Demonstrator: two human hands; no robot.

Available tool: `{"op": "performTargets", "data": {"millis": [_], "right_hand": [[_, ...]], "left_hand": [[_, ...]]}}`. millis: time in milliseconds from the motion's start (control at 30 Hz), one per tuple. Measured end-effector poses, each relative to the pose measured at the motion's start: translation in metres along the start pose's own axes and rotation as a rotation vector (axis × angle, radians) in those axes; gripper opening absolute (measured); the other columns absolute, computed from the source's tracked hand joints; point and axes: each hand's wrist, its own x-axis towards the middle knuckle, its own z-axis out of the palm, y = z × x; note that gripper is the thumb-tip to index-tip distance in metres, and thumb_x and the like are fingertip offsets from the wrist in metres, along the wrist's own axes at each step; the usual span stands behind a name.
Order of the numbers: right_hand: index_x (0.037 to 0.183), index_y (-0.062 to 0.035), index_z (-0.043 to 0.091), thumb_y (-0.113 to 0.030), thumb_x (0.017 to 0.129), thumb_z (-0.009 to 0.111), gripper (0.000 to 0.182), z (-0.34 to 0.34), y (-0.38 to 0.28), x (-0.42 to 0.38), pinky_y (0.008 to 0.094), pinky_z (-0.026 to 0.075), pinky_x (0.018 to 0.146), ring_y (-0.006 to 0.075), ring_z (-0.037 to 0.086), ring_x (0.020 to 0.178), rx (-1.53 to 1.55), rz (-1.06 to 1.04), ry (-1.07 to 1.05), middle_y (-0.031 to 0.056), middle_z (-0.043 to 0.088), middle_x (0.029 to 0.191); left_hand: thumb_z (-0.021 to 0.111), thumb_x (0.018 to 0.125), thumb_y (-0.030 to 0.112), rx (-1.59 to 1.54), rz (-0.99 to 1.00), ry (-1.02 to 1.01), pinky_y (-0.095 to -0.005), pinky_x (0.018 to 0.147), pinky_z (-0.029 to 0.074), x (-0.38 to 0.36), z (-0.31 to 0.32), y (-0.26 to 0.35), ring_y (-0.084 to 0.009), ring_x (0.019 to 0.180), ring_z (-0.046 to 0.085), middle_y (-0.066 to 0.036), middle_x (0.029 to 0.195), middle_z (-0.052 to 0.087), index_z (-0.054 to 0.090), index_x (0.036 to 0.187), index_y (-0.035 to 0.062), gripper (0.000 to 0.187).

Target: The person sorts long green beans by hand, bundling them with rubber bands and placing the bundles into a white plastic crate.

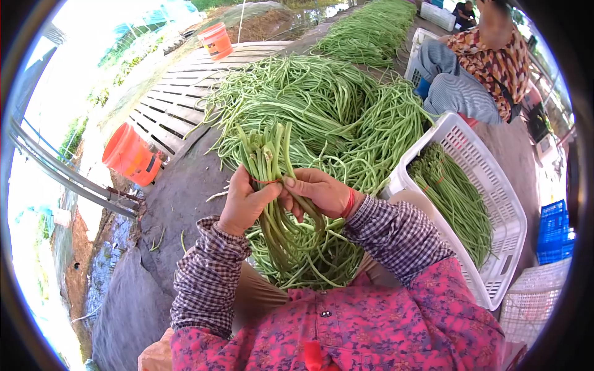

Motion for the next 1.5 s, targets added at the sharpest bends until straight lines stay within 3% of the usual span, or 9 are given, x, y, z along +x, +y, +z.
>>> {"op": "performTargets", "data": {"millis": [133,300,800,933,1000,1067,1233,1433,1500], "right_hand": [[0.095,-0.0031,0.057,-0.026,0.092,0.059,0.023,-0.006,-0.004,0.003,0.0210,0.038,0.041,0.0047,0.045,0.047,-0.086,-0.015,0.078,0.0002,0.054,0.070],[0.116,-0.0025,0.057,-0.021,0.093,0.057,0.030,0.002,-0.009,0.008,0.0276,0.047,0.072,0.0125,0.057,0.076,-0.736,-0.164,0.165,0.0073,0.066,0.088],[0.098,-0.0028,0.059,-0.028,0.093,0.052,0.027,0.018,0.017,0.000,0.0381,0.047,0.063,0.0373,0.059,0.068,-1.178,-0.242,0.276,0.0195,0.060,0.072],[0.097,-0.0016,0.058,-0.032,0.093,0.053,0.031,0.002,0.030,-0.020,0.0376,0.046,0.064,0.0304,0.057,0.064,-1.225,0.062,-0.050,0.0166,0.057,0.068],[0.096,-0.0009,0.057,-0.033,0.093,0.054,0.032,0.006,0.027,-0.027,0.0374,0.046,0.063,0.0257,0.056,0.061,-0.972,0.141,-0.095,0.0117,0.057,0.066],[0.086,-0.0077,0.052,-0.033,0.096,0.051,0.027,0.014,0.015,-0.025,0.0205,0.036,0.047,0.0063,0.045,0.052,-0.344,0.186,-0.027,-0.0044,0.045,0.062],[0.091,-0.0040,0.055,-0.030,0.098,0.046,0.029,0.016,0.008,-0.032,0.0223,0.042,0.060,0.0099,0.051,0.067,-0.138,0.057,0.009,0.0013,0.054,0.076],[0.092,-0.0024,0.060,-0.028,0.093,0.052,0.027,0.044,-0.043,-0.042,0.0301,0.047,0.074,0.0164,0.057,0.073,-1.412,-0.269,-0.645,0.0061,0.061,0.080],[0.094,-0.0019,0.061,-0.029,0.091,0.056,0.028,0.049,-0.063,-0.025,0.0312,0.049,0.072,0.0165,0.059,0.074,-1.229,0.302,-0.676,0.0077,0.063,0.080]], "left_hand": [[0.059,0.078,-0.004,-0.004,0.007,0.033,-0.0284,0.076,0.049,-0.002,0.003,-0.014,-0.0139,0.084,0.059,-0.005,0.099,0.058,0.044,0.123,0.0011,0.048],[0.059,0.067,-0.012,-0.017,-0.104,0.086,-0.0317,0.063,0.054,0.001,-0.009,-0.015,-0.0183,0.074,0.062,-0.008,0.092,0.060,0.046,0.117,0.0006,0.053],[0.056,0.068,-0.007,-0.281,-0.122,0.317,-0.0354,0.058,0.054,0.002,-0.012,-0.011,-0.0230,0.068,0.062,-0.012,0.085,0.061,0.050,0.108,0.0001,0.041],[0.057,0.071,-0.005,-0.375,0.045,0.586,-0.0352,0.055,0.053,0.005,-0.097,-0.003,-0.0233,0.065,0.062,-0.012,0.078,0.058,0.052,0.098,0.0015,0.028],[0.057,0.072,-0.002,-0.445,0.160,0.393,-0.0365,0.056,0.052,-0.004,-0.098,0.013,-0.0234,0.064,0.060,-0.012,0.076,0.057,0.052,0.100,0.0014,0.029],[0.057,0.071,0.001,-0.432,0.185,0.221,-0.0369,0.058,0.050,-0.015,-0.091,0.028,-0.0231,0.064,0.058,-0.011,0.075,0.054,0.051,0.101,0.0018,0.031],[0.058,0.069,0.005,-0.423,0.108,0.020,-0.0364,0.060,0.048,-0.019,-0.068,0.028,-0.0230,0.064,0.055,-0.010,0.075,0.050,0.048,0.102,0.0025,0.034],[0.055,0.073,0.003,-0.366,0.024,0.411,-0.0352,0.055,0.050,-0.025,-0.092,0.033,-0.0217,0.059,0.058,-0.011,0.072,0.056,0.052,0.089,0.0001,0.016],[0.055,0.074,0.003,-0.326,0.000,0.460,-0.0343,0.055,0.051,-0.026,-0.097,0.034,-0.0212,0.058,0.058,-0.011,0.071,0.056,0.053,0.086,-0.0011,0.013]]}}
